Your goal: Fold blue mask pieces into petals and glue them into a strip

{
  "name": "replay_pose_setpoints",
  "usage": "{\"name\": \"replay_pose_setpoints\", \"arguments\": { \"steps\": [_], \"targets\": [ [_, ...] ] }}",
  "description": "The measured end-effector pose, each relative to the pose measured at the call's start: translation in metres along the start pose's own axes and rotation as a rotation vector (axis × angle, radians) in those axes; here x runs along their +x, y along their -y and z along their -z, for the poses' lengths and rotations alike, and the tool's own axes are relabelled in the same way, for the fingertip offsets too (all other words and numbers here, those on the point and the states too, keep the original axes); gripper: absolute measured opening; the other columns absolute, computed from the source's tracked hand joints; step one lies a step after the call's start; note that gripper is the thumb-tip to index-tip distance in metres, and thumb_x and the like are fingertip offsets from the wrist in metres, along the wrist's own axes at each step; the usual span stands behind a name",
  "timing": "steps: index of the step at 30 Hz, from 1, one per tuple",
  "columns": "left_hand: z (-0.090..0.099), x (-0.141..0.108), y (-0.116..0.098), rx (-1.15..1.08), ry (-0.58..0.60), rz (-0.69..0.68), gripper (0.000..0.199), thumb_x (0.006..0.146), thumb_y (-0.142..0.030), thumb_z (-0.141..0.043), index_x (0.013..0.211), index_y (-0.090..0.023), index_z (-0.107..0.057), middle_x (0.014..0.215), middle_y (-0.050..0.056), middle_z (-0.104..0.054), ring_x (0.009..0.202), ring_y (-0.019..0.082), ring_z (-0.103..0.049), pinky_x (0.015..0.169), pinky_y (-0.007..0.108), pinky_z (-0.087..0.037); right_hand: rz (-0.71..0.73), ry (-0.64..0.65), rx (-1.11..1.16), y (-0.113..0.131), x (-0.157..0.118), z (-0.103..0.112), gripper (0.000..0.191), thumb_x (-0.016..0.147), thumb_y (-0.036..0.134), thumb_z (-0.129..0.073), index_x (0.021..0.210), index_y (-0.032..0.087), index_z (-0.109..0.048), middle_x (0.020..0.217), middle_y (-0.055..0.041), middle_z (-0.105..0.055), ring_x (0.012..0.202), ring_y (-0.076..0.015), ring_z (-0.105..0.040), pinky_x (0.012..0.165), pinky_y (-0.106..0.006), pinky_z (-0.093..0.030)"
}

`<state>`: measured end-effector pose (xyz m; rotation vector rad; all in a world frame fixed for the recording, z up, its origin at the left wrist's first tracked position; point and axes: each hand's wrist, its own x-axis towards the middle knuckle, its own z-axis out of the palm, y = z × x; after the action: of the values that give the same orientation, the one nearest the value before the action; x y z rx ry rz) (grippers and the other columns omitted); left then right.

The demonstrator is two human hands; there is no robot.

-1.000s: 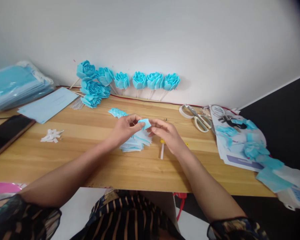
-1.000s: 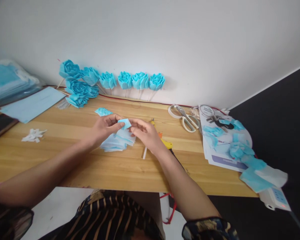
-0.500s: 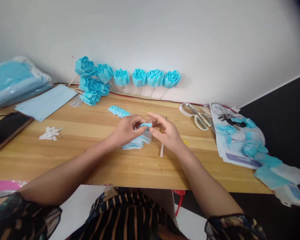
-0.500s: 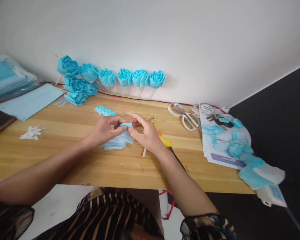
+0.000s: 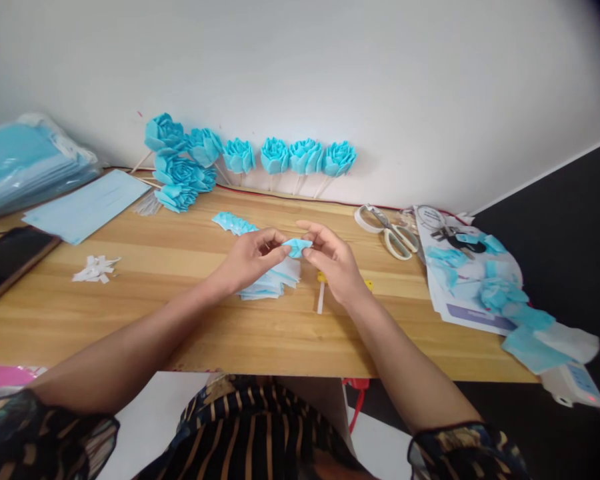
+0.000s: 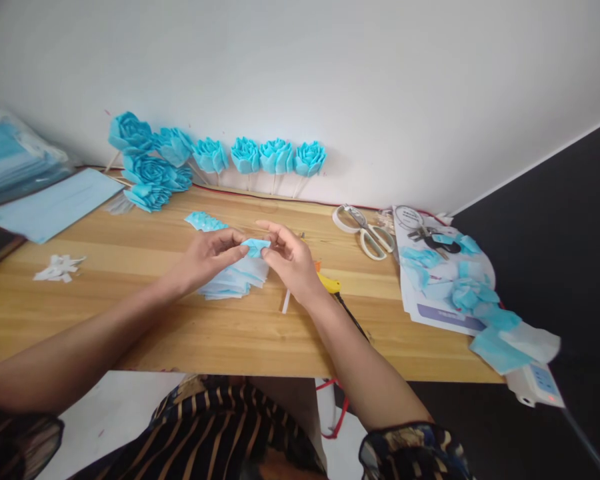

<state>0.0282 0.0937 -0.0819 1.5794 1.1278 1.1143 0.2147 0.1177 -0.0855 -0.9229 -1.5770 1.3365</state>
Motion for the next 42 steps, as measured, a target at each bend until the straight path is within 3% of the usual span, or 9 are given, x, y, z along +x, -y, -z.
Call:
{"name": "replay_pose_setpoints", "arguments": {
  "steps": [6,10,16,22,27,32,37,42],
  "targets": [
    [0.002,0.001,0.0,-0.078,-0.072,0.04,0.025,0.082,-0.04,-0.063,0.073,-0.017,-0.058,0.06,-0.003,-0.049,0.056,0.01,-0.041,0.052,0.025,-0.032,-0.02,0.118,0.076,-0.001,0.001,0.005,0.042,0.084,0.035,-0.065,0.125,0.027,-0.064,0.113,-0.0035,-0.071,0.108,-0.0203,-0.065,0.097,-0.037,-0.051],
    [0.004,0.001,0.0,-0.067,-0.066,0.047,0.026,0.081,-0.041,-0.062,0.072,-0.017,-0.057,0.06,-0.003,-0.05,0.056,0.01,-0.042,0.052,0.024,-0.031,0.002,0.128,0.097,-0.003,0.002,0.009,0.043,0.087,0.04,-0.061,0.128,0.027,-0.062,0.12,-0.005,-0.072,0.118,-0.0228,-0.064,0.104,-0.042,-0.049],
    [0.003,0.001,-0.001,0.034,-0.025,0.042,0.025,0.08,-0.039,-0.061,0.071,-0.016,-0.058,0.064,-0.002,-0.052,0.058,0.01,-0.043,0.055,0.024,-0.033,0.051,0.047,0.016,-0.003,0.003,0.011,0.037,0.086,0.036,-0.066,0.121,0.026,-0.067,0.108,-0.0033,-0.073,0.106,-0.0191,-0.065,0.097,-0.036,-0.051],
    [0.002,0.001,-0.002,0.037,-0.045,0.023,0.025,0.08,-0.038,-0.062,0.069,-0.017,-0.057,0.062,-0.002,-0.052,0.058,0.01,-0.042,0.054,0.024,-0.032,0.06,0.098,-0.125,-0.004,0.003,0.008,0.038,0.084,0.028,-0.065,0.122,0.024,-0.067,0.089,-0.0002,-0.067,0.084,-0.0151,-0.063,0.082,-0.033,-0.052],
    [0.003,0.002,0.001,-0.067,-0.073,0.034,0.029,0.081,-0.043,-0.062,0.069,-0.017,-0.056,0.06,-0.003,-0.048,0.055,0.01,-0.039,0.052,0.025,-0.031,0.047,0.136,-0.124,-0.002,0.002,0.004,0.04,0.082,0.026,-0.065,0.122,0.024,-0.066,0.087,0.0,-0.066,0.083,-0.0154,-0.063,0.082,-0.034,-0.052],
    [0.002,0.001,0.001,-0.024,-0.073,0.027,0.028,0.081,-0.041,-0.064,0.069,-0.017,-0.058,0.061,-0.003,-0.05,0.056,0.01,-0.04,0.053,0.025,-0.032,0.041,0.093,-0.09,0.002,0.001,0.005,0.037,0.086,0.031,-0.062,0.123,0.027,-0.065,0.097,-0.0019,-0.069,0.093,-0.0178,-0.064,0.087,-0.036,-0.052],
    [0.004,0.0,0.0,0.021,-0.061,-0.011,0.034,0.086,-0.045,-0.061,0.067,-0.017,-0.056,0.062,-0.002,-0.05,0.059,0.011,-0.042,0.056,0.025,-0.034,0.021,0.144,-0.107,0.0,0.001,0.003,0.045,0.08,0.027,-0.068,0.125,0.025,-0.063,0.089,-0.0002,-0.066,0.078,-0.0149,-0.06,0.074,-0.032,-0.051],
    [0.005,0.0,0.0,-0.016,-0.06,-0.04,0.039,0.091,-0.05,-0.056,0.074,-0.016,-0.061,0.069,0.0,-0.056,0.066,0.012,-0.049,0.064,0.026,-0.038,0.013,-0.009,0.044,-0.002,0.003,0.001,0.045,0.08,0.028,-0.069,0.124,0.026,-0.062,0.089,0.0007,-0.067,0.085,-0.0154,-0.063,0.082,-0.033,-0.053]
  ]
}}
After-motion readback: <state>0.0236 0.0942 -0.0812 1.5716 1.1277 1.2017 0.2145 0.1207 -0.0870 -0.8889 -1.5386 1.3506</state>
